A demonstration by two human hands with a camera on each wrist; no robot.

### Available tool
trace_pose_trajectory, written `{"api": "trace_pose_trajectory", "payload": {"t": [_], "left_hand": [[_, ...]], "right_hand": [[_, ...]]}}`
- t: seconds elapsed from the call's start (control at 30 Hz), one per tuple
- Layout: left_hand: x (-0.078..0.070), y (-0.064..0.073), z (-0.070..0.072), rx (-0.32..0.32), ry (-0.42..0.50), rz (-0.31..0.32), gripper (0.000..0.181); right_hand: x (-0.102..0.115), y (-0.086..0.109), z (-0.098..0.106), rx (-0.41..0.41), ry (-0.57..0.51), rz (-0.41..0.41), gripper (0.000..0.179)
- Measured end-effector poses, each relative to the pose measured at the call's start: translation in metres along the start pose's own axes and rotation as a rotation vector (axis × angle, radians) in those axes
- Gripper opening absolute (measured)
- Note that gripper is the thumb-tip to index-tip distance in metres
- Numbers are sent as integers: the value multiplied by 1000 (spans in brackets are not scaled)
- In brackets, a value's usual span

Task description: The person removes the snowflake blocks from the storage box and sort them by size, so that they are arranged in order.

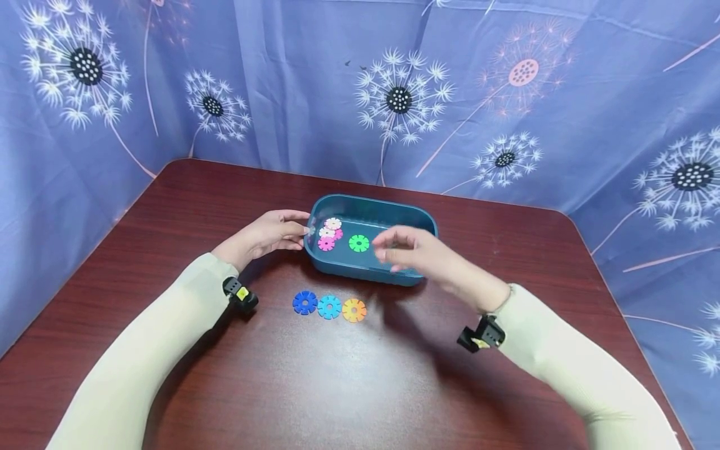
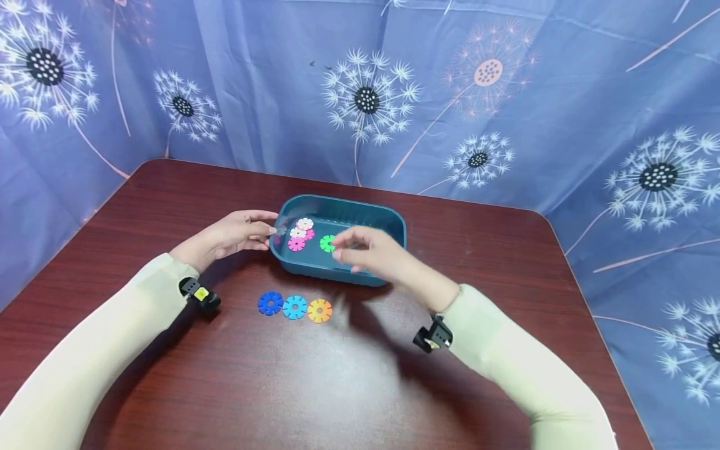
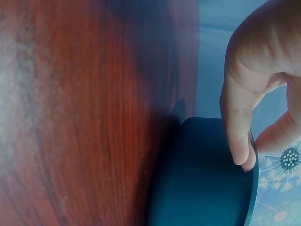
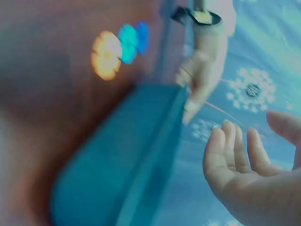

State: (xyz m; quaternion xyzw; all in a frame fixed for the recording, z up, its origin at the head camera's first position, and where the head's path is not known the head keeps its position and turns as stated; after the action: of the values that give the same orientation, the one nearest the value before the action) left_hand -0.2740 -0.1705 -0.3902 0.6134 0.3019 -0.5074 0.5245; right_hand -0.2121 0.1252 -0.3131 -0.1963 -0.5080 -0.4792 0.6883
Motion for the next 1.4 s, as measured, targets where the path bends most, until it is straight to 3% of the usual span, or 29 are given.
{"api": "trace_pose_trajectory", "payload": {"t": [0.27, 0.5, 0.77, 1.07, 1.4], "left_hand": [[1, -1, 0, 11, 9, -10, 60], [1, -1, 1, 5, -6, 1, 59], [-1, -1, 0, 2, -20, 5, 59], [1, -2, 2, 9, -10, 4, 60], [1, -2, 2, 3, -25, 4, 59]], "right_hand": [[39, -24, 26, -74, 56, 78, 32], [54, -46, 39, -33, 178, 75, 32], [48, -80, 46, -46, 326, 86, 30], [22, -114, 45, 67, 415, 77, 32], [-3, -135, 33, 252, 522, 52, 39]]}}
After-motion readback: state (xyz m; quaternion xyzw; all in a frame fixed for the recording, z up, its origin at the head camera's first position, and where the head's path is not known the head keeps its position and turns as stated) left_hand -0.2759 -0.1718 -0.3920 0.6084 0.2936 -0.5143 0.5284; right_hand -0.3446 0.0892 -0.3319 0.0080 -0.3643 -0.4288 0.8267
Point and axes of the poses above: each hand's wrist, its own y-axis away from the middle knuckle, its own z-axis out of the back of the hand, x = y × z, the point moved 2 cm from there along -y, towards the middle knuckle, and after that the axes turned 4 degrees about -x, right-handed, at the moved point
